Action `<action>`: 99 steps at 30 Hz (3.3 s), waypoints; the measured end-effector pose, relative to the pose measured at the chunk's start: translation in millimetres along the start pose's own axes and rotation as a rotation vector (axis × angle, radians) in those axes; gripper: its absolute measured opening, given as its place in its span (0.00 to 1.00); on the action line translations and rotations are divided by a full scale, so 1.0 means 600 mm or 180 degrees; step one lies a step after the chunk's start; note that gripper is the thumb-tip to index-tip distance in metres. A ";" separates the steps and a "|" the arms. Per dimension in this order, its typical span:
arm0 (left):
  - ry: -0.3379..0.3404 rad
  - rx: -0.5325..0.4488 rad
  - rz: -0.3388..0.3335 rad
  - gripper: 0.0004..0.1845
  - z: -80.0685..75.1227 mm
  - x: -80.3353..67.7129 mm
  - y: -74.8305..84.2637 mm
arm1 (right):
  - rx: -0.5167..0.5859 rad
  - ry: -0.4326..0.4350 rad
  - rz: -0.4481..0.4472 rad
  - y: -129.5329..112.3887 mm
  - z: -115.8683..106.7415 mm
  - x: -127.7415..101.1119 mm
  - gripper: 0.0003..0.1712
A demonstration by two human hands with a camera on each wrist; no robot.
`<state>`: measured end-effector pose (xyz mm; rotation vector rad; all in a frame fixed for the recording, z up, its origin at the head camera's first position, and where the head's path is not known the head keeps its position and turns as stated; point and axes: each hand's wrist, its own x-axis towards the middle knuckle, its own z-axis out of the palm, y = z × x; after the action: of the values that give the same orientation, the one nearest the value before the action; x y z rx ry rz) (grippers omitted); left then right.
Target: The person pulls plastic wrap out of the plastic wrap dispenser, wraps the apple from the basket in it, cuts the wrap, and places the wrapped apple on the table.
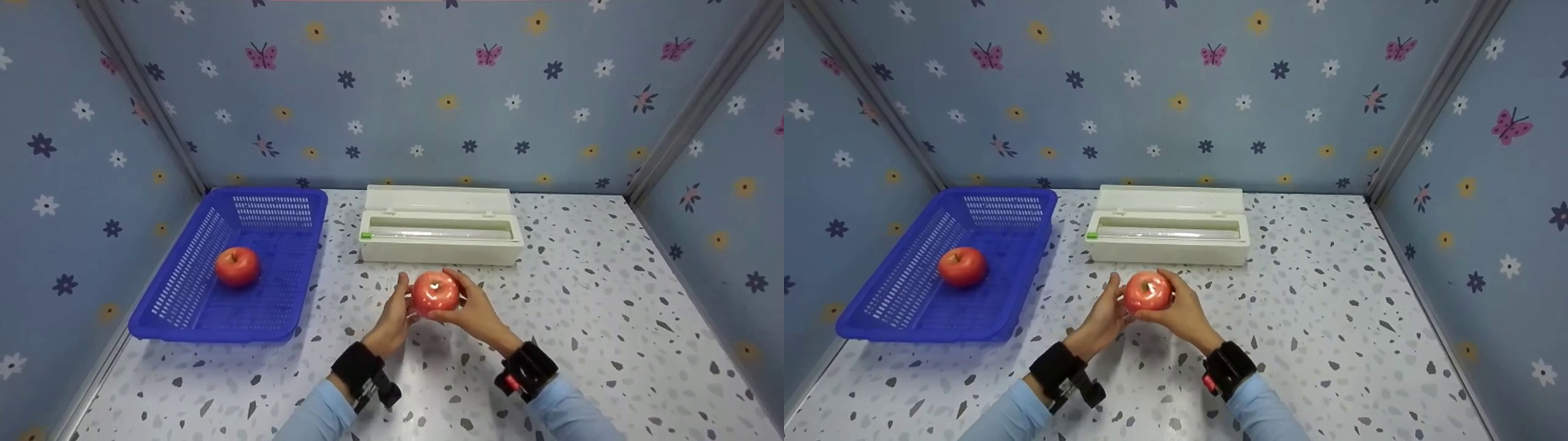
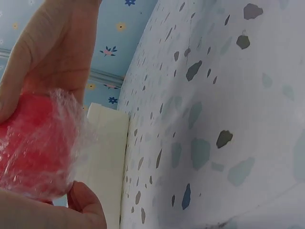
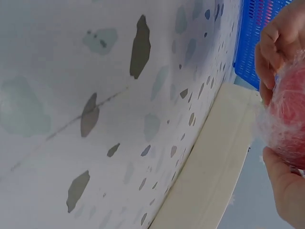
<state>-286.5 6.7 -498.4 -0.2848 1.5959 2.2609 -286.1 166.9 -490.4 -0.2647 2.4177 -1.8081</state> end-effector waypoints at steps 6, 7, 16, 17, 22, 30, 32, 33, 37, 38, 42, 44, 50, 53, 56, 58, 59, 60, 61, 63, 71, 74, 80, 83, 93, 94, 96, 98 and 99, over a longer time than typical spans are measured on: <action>0.0184 -0.0077 0.0075 0.42 0.018 0.003 -0.013 | -0.0014 0.0133 -0.0238 0.001 0.009 0.000 0.50; 0.0228 -0.0114 0.0051 0.42 0.019 0.004 -0.016 | -0.0012 0.0118 -0.0235 0.002 0.010 -0.001 0.50; -0.0408 -0.1791 -0.0619 0.46 0.015 0.014 -0.039 | -0.0064 0.0024 -0.0175 -0.002 0.013 -0.008 0.49; -0.0567 -0.2069 -0.0801 0.48 0.014 0.015 -0.041 | -0.0048 0.0009 -0.0181 -0.005 0.012 -0.009 0.49; -0.0986 -0.2771 -0.1140 0.46 0.014 0.020 -0.046 | -0.0194 -0.0010 -0.0200 -0.019 0.010 -0.011 0.49; -0.0284 -0.2658 -0.0875 0.32 0.018 0.026 -0.037 | -0.0263 0.0034 -0.0239 -0.025 0.002 -0.013 0.48; -0.0206 -0.2537 -0.0849 0.31 0.019 0.027 -0.035 | -0.0233 0.0008 -0.0231 -0.036 0.000 -0.017 0.48; -0.0182 -0.2453 -0.0820 0.31 0.019 0.028 -0.033 | -0.0219 -0.0002 -0.0220 -0.042 0.000 -0.020 0.47; -0.0145 -0.2263 -0.0768 0.29 0.021 0.030 -0.028 | -0.0293 -0.0003 -0.0252 -0.052 -0.002 -0.024 0.46; -0.0140 -0.2267 -0.0765 0.29 0.021 0.030 -0.027 | -0.0306 -0.0009 -0.0261 -0.043 -0.002 -0.019 0.47; -0.0078 -0.2339 -0.0794 0.30 0.019 0.032 -0.025 | -0.0416 -0.0008 -0.0325 -0.009 -0.001 0.001 0.49; -0.0036 -0.2322 -0.0825 0.31 0.019 0.033 -0.024 | -0.0368 -0.0015 -0.0249 -0.001 -0.003 0.009 0.48; -0.0094 -0.2045 -0.0844 0.36 0.022 0.035 -0.015 | -0.0313 0.0034 -0.0139 -0.008 -0.007 0.014 0.46; -0.0107 -0.1835 -0.0791 0.38 0.024 0.038 -0.016 | -0.0424 0.0052 -0.0236 -0.007 -0.004 0.012 0.46; 0.0018 -0.1626 -0.0755 0.37 0.027 0.040 -0.021 | -0.0476 0.0061 -0.0232 0.000 0.000 0.007 0.47; 0.0075 -0.1538 -0.0689 0.36 0.030 0.040 -0.024 | -0.0485 0.0062 -0.0180 0.003 0.000 0.005 0.47; 0.0087 -0.1513 -0.0665 0.35 0.031 0.040 -0.025 | -0.0478 0.0064 -0.0162 0.005 -0.001 0.004 0.48; 0.0101 -0.1501 -0.0645 0.35 0.033 0.041 -0.025 | -0.0475 0.0065 -0.0145 0.006 -0.002 0.004 0.48; 0.0106 -0.1513 -0.0626 0.35 0.035 0.041 -0.025 | -0.0485 0.0073 -0.0144 0.006 -0.004 0.005 0.48; 0.0052 -0.1486 -0.0584 0.35 0.039 0.043 -0.024 | -0.0471 0.0092 -0.0157 0.005 -0.008 0.006 0.48; -0.0257 -0.1257 -0.0598 0.34 0.038 0.049 -0.019 | -0.0519 0.0089 -0.0140 0.000 -0.025 0.010 0.50; -0.0395 -0.0889 -0.0562 0.32 0.031 0.052 -0.017 | -0.0595 0.0085 -0.0195 0.001 -0.029 0.009 0.50; -0.0474 0.0624 0.0007 0.27 0.014 0.053 0.001 | -0.0642 0.0287 -0.0245 0.009 -0.062 0.008 0.48; -0.0431 0.1457 0.0491 0.25 0.006 0.052 0.009 | -0.0722 0.0463 -0.0123 0.016 -0.096 0.007 0.48; 0.0133 0.4318 0.1825 0.21 -0.011 0.050 0.008 | -0.1332 0.1166 0.0362 0.061 -0.250 0.007 0.61; 0.0188 0.4431 0.1861 0.22 -0.011 0.050 0.007 | -0.1326 0.1252 0.0399 0.066 -0.266 0.005 0.60; 0.0287 0.4582 0.1935 0.21 -0.009 0.048 0.006 | -0.1282 0.1450 0.0464 0.078 -0.296 0.001 0.57; 0.0353 0.4660 0.1952 0.21 -0.010 0.046 0.007 | -0.1257 0.1632 0.0503 0.088 -0.320 0.000 0.54; 0.0357 0.4670 0.1945 0.21 -0.011 0.044 0.008 | -0.1267 0.1706 0.0524 0.093 -0.330 -0.003 0.53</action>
<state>-312.9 3.9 -506.2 0.5273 3.1214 0.7541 -326.7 368.7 -487.6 0.4377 3.0375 -1.4503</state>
